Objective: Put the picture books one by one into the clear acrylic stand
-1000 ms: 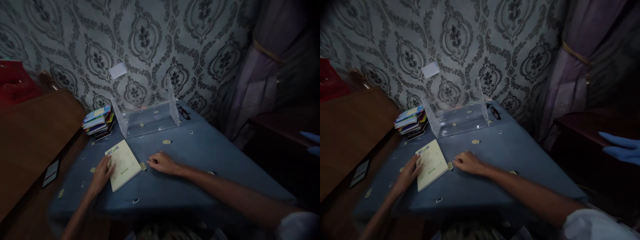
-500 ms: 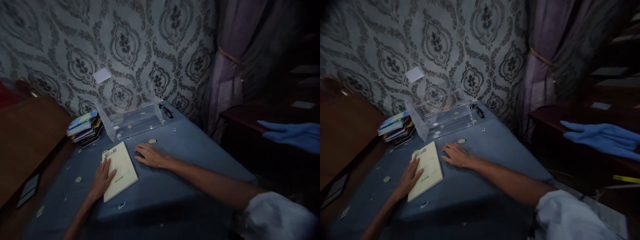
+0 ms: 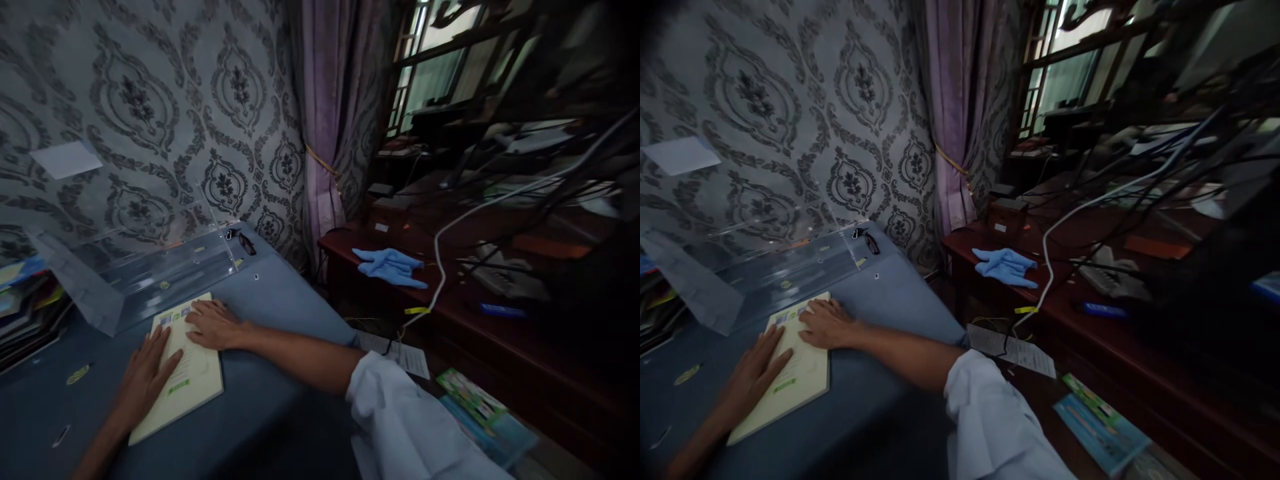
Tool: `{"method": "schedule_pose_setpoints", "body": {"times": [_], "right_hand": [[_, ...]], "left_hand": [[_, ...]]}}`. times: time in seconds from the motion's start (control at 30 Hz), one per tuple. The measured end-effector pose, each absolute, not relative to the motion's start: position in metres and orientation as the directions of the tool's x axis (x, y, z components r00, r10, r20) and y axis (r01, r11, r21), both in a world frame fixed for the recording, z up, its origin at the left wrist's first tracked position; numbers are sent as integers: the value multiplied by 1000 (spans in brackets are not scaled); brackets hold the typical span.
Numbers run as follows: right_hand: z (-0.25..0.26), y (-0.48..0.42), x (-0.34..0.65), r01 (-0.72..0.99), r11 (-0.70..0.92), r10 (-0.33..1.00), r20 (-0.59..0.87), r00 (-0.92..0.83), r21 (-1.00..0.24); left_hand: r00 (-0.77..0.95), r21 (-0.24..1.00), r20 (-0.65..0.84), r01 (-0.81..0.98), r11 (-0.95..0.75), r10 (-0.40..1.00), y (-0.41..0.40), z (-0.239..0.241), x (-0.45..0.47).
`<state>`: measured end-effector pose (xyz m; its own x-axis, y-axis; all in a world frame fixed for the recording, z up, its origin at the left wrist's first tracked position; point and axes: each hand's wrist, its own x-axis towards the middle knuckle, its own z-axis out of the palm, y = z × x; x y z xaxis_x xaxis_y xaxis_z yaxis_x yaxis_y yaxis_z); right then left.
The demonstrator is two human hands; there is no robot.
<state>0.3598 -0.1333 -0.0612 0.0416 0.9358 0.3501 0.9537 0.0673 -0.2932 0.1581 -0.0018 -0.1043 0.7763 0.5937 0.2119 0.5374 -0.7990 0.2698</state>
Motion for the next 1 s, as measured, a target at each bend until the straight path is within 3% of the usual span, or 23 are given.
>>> {"method": "schedule_pose_setpoints", "body": {"times": [0.27,0.5,0.8,1.0], "right_hand": [[-71,-127,366,942,72,931,361,54,-327],[-72,-125,366,930,90,934,355,45,-355],[-60,-132,365,936,-37,945,291,147,-350],[-65,-127,369,908,-30,943,290,165,-419]], "left_hand": [[741,343,318,491,-801,591,0,-104,156],[727,335,351,491,-804,590,-6,-99,158],[713,348,315,527,-775,626,-15,-88,160],[728,380,257,529,-759,636,-28,-74,164]]}}
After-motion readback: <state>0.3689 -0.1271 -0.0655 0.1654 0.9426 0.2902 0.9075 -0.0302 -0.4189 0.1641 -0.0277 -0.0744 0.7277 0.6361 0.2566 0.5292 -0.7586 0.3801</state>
